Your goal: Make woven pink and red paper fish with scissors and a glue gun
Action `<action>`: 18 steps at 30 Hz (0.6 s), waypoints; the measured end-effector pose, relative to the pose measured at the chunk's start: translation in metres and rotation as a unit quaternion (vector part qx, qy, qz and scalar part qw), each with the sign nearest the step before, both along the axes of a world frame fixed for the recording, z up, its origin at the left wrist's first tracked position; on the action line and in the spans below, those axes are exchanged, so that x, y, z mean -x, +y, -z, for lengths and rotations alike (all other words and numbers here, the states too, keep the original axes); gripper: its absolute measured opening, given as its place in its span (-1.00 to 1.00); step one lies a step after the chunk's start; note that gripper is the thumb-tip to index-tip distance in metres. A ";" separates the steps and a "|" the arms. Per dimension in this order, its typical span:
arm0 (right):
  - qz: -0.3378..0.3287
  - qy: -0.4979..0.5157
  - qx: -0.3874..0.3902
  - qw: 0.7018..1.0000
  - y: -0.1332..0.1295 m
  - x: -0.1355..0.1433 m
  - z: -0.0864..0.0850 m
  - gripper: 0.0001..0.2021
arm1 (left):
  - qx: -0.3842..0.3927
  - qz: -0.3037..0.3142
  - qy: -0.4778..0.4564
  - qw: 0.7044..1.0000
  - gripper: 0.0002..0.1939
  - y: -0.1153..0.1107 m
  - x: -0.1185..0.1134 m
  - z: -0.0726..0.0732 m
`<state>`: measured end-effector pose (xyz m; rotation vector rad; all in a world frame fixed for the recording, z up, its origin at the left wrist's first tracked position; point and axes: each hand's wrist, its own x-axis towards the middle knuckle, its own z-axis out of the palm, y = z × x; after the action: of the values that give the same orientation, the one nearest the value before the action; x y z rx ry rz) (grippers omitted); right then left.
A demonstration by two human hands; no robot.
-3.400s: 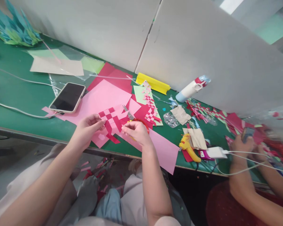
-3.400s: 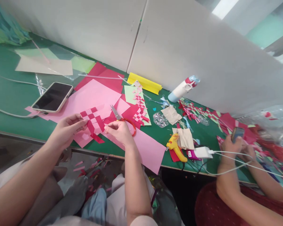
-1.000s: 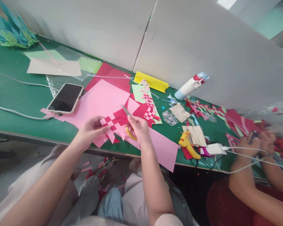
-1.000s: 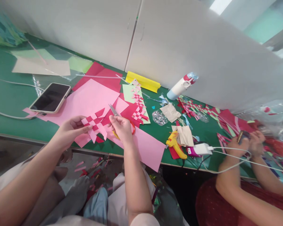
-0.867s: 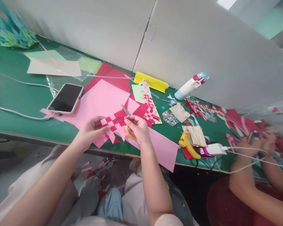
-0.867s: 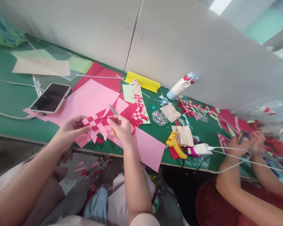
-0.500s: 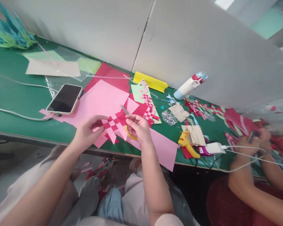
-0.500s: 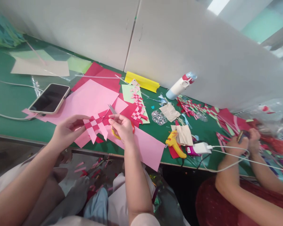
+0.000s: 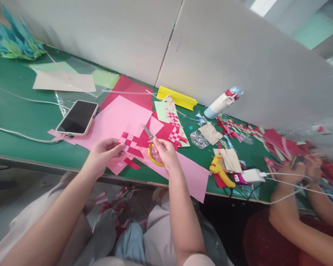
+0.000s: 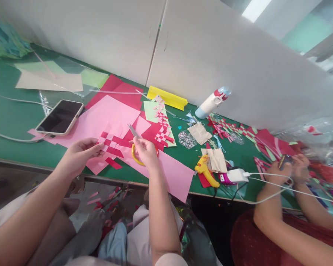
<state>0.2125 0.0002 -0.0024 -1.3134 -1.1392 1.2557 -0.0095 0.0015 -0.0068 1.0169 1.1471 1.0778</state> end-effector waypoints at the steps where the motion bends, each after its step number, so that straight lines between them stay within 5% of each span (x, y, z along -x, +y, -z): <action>1: -0.002 -0.010 0.008 1.000 0.000 0.000 0.001 -0.58 | 0.004 0.002 -0.002 1.000 -0.68 0.000 0.000 0.000; 7: -0.008 -0.063 0.038 0.997 -0.003 0.004 0.003 -0.65 | 0.009 0.014 0.019 1.000 -0.64 -0.003 -0.001 -0.003; 10: -0.024 -0.126 0.048 0.991 -0.006 0.006 -0.002 -0.72 | -0.044 -0.017 0.169 0.984 -0.70 -0.004 0.007 -0.001; 14: -0.033 -0.234 0.028 0.971 -0.009 0.008 -0.004 -0.74 | -0.206 -0.127 0.439 0.865 -0.88 -0.005 0.017 0.000; 18: -0.013 -0.333 -0.009 0.943 -0.011 0.010 -0.002 -0.74 | -0.286 -0.064 0.501 0.814 -0.81 -0.010 0.020 0.003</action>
<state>0.2026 -0.0109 0.0000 -1.7790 -1.6267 0.8181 -0.0290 -0.0088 -0.0097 2.1697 1.7768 1.0087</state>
